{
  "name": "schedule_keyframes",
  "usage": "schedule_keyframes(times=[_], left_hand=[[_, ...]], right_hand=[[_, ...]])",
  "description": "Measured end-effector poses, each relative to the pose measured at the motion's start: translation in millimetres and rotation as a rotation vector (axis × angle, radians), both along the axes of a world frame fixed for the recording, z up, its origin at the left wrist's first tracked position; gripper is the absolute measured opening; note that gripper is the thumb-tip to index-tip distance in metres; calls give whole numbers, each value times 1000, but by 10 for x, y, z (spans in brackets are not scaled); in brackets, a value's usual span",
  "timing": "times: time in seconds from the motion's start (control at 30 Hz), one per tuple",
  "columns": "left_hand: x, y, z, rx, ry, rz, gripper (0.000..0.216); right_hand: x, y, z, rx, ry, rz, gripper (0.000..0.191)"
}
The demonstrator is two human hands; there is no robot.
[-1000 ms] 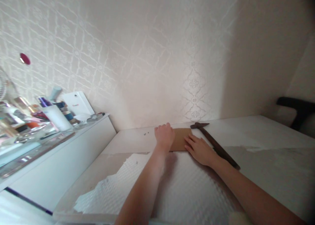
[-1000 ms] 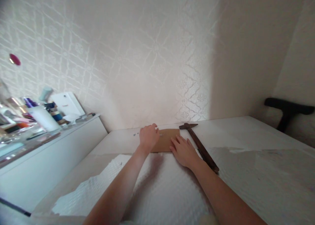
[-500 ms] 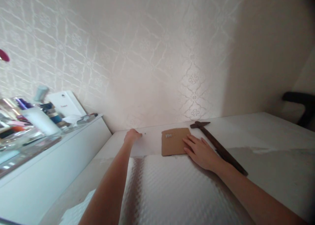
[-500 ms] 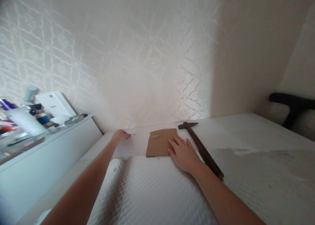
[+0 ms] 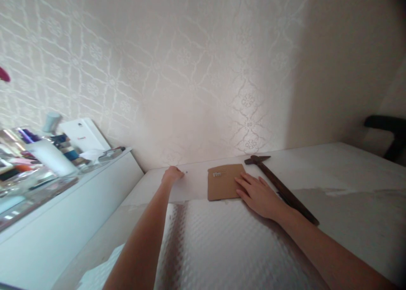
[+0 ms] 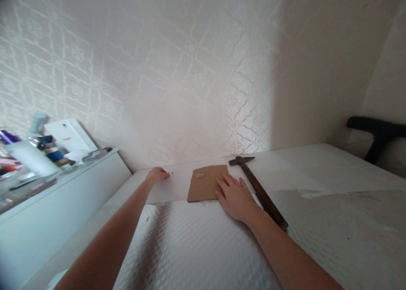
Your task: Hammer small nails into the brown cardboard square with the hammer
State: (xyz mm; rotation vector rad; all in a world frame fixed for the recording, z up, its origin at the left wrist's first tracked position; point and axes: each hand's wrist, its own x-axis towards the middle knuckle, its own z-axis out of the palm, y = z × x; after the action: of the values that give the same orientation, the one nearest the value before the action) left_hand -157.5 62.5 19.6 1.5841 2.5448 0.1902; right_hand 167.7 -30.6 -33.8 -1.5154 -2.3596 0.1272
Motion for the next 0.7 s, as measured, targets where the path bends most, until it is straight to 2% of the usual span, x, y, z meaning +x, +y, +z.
schedule_keyframes(times=[0.17,0.27,0.43,0.53,0.6,0.7], left_hand=[[52,-61,92,44,-9,7,9],[208,-112,174,94,-33,-14,14],[802,-295,229,173,-125,-132,23],[1225,-495,164,309,-371,-231,24],[1444,-623,101,368,-463,-203,25],[1621,-754,38,392,-471,-139,21]], right_hand=[[-3,8,-8,0,-4,-3,52],[-5,7,14,-23,-9,2,52],[1,10,58,-46,7,22,52],[12,21,65,-45,20,36,51],[22,24,71,-41,27,41,50],[44,1,101,-43,23,56,49]])
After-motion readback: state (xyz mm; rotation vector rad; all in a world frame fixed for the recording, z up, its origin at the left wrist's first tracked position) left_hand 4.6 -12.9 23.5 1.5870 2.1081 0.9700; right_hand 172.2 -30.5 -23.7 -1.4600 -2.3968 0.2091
